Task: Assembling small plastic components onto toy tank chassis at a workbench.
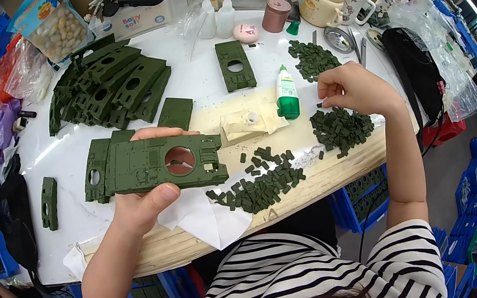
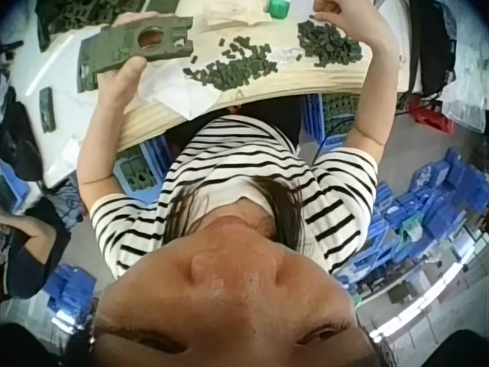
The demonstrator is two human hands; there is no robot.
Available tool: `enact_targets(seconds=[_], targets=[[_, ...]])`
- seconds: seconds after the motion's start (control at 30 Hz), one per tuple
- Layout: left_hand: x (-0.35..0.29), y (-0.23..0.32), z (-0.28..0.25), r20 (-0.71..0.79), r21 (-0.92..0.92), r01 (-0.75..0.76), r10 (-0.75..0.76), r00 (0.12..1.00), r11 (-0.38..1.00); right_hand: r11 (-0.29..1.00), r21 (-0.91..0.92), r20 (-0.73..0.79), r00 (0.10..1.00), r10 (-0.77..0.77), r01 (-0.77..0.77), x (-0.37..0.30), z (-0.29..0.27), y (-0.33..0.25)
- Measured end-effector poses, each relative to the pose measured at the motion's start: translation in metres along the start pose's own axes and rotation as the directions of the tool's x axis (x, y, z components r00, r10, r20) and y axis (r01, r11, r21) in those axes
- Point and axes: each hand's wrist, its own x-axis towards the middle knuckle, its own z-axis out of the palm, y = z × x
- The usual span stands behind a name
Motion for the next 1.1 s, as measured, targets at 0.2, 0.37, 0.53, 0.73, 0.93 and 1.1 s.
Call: enact_targets(seconds=[0.2,0.37,0.53,0.73,0.93,1.1], targets=[[0.001,0.000,0.001,-0.026,0.005,-0.003,0.003,1.000,1.000,0.992,0.123,0.049,0.999,0.013,-0.019,0.001,0.009,0.015],[0.000,-0.005,-0.006,-0.047,0.058,-0.029,0.032,0.998,0.998,0.993,0.048,-0.070,0.992,-0.107,0.110,-0.006,0.019,0.010],[0.003,0.004,0.003,-0.057,-0.060,0.050,-0.053,0.997,0.997,0.983,0.009,-0.276,0.945,-0.175,0.185,-0.018,0.033,-0.004],[0.007,0.006,0.003,-0.092,-0.178,0.015,-0.031,0.995,0.984,0.914,0.267,-0.485,0.862,-0.147,0.306,-0.014,0.012,-0.037],[0.013,0.011,-0.001,-0.107,-0.238,0.038,-0.065,0.992,0.971,0.740,0.131,-0.612,0.641,-0.463,0.660,0.020,-0.001,-0.102],[0.012,0.014,-0.001,-0.058,-0.309,0.107,-0.131,0.990,0.945,0.555,0.504,-0.567,0.738,-0.366,0.662,0.043,0.023,-0.135]])
